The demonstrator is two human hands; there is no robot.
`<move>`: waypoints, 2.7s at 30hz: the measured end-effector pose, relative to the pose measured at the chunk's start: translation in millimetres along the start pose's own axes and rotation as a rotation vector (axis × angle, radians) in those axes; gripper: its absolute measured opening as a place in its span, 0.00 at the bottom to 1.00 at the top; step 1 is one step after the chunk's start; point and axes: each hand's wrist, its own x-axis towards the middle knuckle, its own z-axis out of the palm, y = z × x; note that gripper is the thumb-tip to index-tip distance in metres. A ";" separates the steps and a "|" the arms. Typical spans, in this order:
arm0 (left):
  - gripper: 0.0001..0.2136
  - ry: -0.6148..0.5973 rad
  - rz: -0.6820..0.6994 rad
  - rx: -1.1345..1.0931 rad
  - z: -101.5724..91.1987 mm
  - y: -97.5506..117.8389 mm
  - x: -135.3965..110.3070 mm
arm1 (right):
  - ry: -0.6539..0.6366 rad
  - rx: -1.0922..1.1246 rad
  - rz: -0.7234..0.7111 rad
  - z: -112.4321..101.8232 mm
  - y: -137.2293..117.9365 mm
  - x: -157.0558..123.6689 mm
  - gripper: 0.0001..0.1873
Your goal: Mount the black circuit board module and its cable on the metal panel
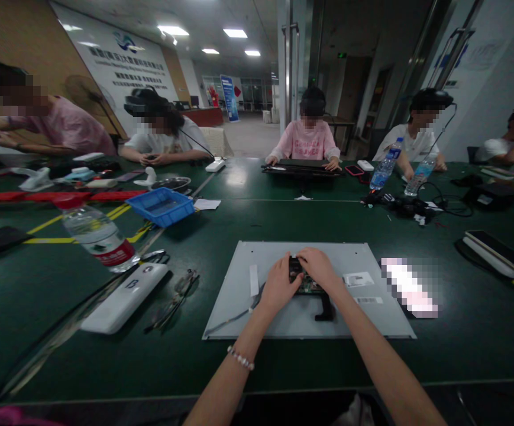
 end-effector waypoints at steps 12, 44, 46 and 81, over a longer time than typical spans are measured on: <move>0.29 -0.004 -0.008 -0.012 0.1 -0.9 -1.0 | 0.016 0.008 -0.010 1.3 -1.0 1.8 0.13; 0.28 -0.019 -0.005 -0.025 -2.0 3.1 -2.6 | 0.076 0.322 0.379 -22.5 96.7 -106.8 0.12; 0.27 -0.003 0.005 -0.026 -3.1 4.2 -1.5 | 0.073 0.349 0.401 -27.0 94.0 -107.7 0.11; 0.14 -0.001 0.266 0.141 -45.7 41.6 -6.4 | 0.338 0.464 0.169 -5.0 46.8 -102.2 0.09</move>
